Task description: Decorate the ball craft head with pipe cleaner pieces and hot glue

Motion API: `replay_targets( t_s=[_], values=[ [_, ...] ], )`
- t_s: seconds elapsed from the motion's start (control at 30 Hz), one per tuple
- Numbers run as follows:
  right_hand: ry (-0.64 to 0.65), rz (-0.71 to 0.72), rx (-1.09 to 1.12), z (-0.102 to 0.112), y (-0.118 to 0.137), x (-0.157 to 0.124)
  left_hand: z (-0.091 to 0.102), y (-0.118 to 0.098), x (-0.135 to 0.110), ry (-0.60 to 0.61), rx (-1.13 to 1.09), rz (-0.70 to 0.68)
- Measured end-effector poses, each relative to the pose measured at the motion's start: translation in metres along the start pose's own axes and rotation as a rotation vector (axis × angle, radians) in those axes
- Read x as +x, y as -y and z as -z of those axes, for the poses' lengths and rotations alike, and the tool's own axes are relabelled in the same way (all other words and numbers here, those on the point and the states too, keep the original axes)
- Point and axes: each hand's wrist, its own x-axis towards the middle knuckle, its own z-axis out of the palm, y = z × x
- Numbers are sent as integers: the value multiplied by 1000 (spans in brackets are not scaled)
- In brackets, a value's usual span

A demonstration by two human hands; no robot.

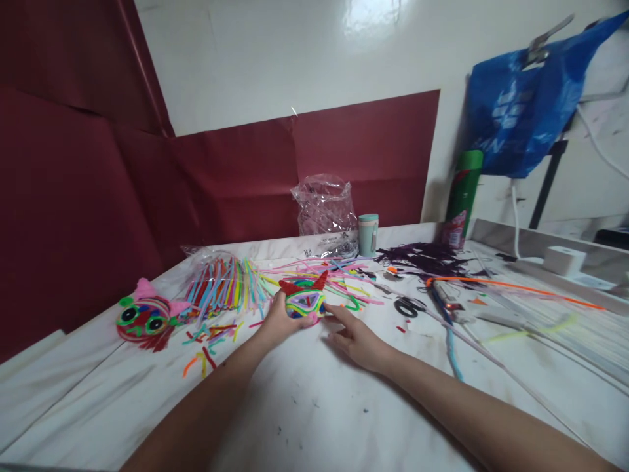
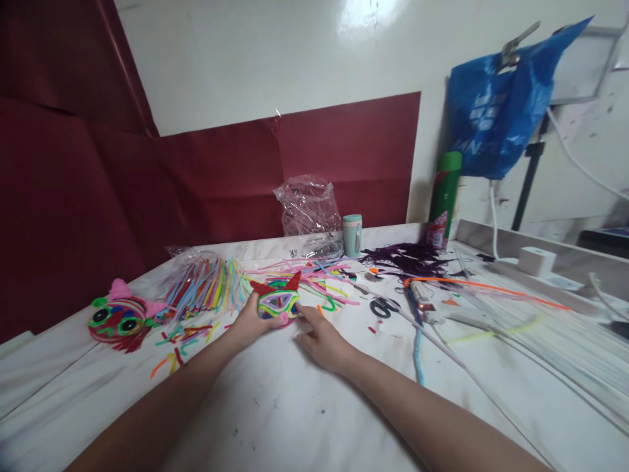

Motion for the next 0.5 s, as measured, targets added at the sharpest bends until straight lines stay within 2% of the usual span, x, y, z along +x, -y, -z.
replay_targets(
  t_s=[0.1, 0.23, 0.37, 0.5],
  values=[
    [10, 26, -20, 0, 3, -1, -3, 2, -1, 23, -80, 2],
    [25, 60, -58, 1, 7, -4, -6, 4, 2, 14, -267, -80],
    [22, 67, -69, 0, 8, -4, -10, 5, 4, -16, -366, -30],
    [23, 72, -75, -1, 8, -5, -11, 6, 5, -19, -366, -26]
  ],
)
